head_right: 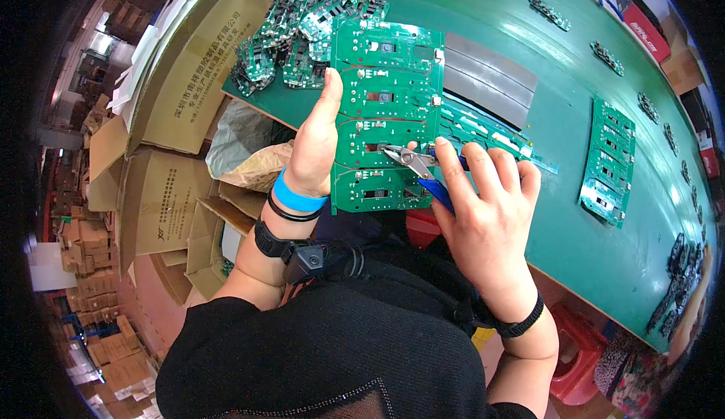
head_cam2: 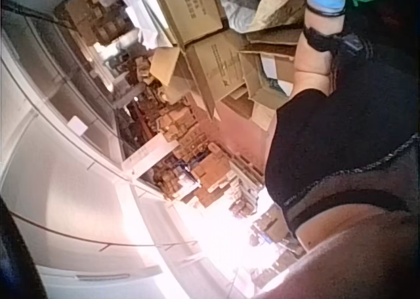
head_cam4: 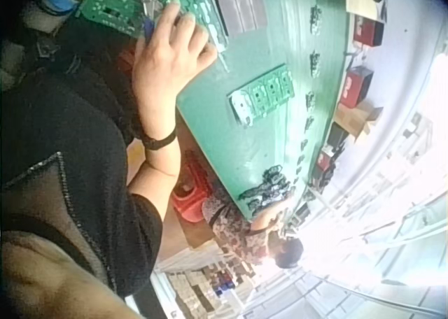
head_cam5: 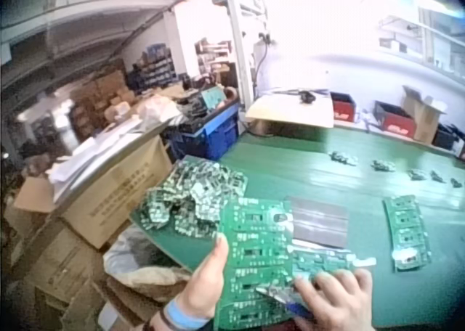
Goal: The person uses blue-handled pliers to trim excess green material from the edges of circuit boards. They repeatedly pick up boards from a pile, clip the edges, and place the finished pieces onto a separate stack on the table.
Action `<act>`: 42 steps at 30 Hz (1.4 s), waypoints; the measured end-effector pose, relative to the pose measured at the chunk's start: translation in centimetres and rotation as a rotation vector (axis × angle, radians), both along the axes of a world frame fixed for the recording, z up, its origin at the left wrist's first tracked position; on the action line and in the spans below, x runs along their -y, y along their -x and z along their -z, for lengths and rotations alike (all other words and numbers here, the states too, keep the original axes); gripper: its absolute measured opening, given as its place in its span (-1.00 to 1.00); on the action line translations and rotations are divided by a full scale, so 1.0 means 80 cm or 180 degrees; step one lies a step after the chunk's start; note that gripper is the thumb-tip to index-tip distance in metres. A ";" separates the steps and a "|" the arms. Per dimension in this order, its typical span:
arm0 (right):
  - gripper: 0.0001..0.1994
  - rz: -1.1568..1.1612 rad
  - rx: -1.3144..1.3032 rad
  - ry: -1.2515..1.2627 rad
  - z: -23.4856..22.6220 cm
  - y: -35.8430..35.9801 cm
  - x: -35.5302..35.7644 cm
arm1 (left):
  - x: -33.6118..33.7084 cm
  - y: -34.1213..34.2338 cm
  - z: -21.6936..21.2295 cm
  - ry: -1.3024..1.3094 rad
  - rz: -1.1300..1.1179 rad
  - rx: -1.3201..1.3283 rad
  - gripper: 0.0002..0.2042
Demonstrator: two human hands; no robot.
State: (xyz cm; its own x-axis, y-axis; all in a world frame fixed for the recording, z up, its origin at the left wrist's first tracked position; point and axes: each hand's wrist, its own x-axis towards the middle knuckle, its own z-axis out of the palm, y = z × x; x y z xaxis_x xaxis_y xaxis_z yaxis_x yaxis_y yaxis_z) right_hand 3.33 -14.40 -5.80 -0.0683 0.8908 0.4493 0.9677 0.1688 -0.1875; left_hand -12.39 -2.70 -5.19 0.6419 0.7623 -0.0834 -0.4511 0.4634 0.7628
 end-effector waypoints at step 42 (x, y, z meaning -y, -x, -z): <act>-0.38 -0.0233 -0.0386 0.0435 -0.002 -0.005 0.021 | -0.024 0.007 0.011 0.0680 0.0160 -0.0016 -0.31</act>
